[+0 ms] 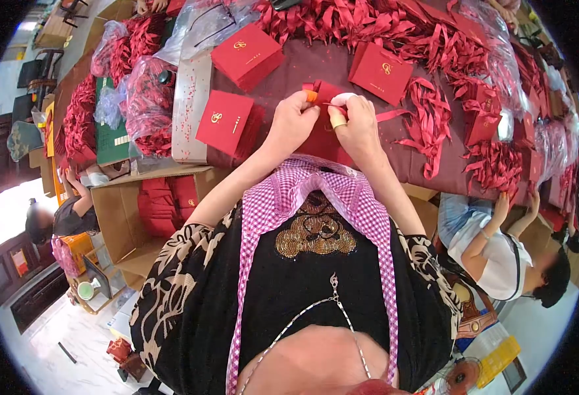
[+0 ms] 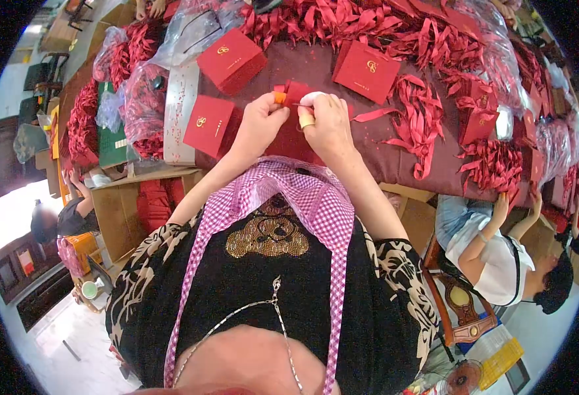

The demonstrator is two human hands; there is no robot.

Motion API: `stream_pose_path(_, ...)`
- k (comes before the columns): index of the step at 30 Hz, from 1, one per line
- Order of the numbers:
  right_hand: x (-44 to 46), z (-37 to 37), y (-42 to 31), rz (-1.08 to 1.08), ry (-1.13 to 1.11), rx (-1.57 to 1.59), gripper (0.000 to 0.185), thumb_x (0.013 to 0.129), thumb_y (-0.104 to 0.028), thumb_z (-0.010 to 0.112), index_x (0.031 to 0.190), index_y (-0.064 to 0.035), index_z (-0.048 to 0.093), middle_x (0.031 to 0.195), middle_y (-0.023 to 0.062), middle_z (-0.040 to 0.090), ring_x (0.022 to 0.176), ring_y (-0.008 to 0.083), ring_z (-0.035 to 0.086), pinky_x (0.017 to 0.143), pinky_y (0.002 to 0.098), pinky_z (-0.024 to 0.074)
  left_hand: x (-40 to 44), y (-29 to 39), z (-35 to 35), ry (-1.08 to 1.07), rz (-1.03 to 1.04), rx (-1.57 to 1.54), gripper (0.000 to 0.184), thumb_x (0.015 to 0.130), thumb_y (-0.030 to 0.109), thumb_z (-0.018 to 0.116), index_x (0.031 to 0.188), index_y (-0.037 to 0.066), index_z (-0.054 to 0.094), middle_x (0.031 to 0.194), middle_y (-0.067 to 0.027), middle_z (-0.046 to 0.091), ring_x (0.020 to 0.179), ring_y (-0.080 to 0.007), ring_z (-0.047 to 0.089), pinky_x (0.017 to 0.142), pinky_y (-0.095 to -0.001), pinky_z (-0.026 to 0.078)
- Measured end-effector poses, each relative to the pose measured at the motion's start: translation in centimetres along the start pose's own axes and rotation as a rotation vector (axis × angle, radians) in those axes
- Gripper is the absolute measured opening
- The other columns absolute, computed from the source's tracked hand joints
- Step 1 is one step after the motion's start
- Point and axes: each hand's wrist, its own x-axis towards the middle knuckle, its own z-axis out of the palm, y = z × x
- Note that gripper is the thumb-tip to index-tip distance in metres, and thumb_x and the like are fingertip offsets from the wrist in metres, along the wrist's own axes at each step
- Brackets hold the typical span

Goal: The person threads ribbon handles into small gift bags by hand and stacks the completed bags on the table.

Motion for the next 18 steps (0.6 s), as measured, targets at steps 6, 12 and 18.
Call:
stream_pose_path(6, -0.7, 0.2, 0.9, 0.065, 0.041, 0.047, 0.011, 0.078, -0.009, 0.065, 0.082, -0.0049, 0.055, 0.076, 0.0110, 0.059, 0.074, 0.0297, 0.057, 0.069, 0.0403, 0.0415, 0.0, 0.5, 0.1, 0.028, -0.011, -0.074, 0.019, 0.081, 0.002, 0.056, 0.100, -0.004, 0.059, 0.076, -0.0030, 0.062, 0.068, -0.0050, 0.052, 0.060, -0.0222, 0.042)
stream_pose_path(12, -0.6, 0.1, 0.2, 0.041, -0.023, -0.010, 0.012, 0.079, -0.010, 0.064, 0.083, -0.0046, 0.055, 0.077, 0.0113, 0.060, 0.074, 0.0300, 0.057, 0.068, 0.0409, 0.0409, 0.2, -1.0, 0.5, 0.061, 0.009, -0.142, 0.018, 0.080, 0.004, 0.058, 0.095, -0.006, 0.058, 0.070, -0.0078, 0.063, 0.064, -0.0073, 0.052, 0.057, -0.0255, 0.043)
stream_pose_path(18, -0.3, 0.2, 0.3, 0.076, -0.086, 0.011, 0.012, 0.081, -0.012, 0.062, 0.081, -0.0043, 0.054, 0.073, 0.0116, 0.060, 0.073, 0.0307, 0.057, 0.069, 0.0416, 0.0410, 0.1, -0.9, 0.6, 0.066, 0.052, -0.097, 0.019, 0.079, 0.003, 0.058, 0.097, -0.005, 0.058, 0.070, -0.0113, 0.062, 0.063, -0.0097, 0.053, 0.056, -0.0269, 0.043)
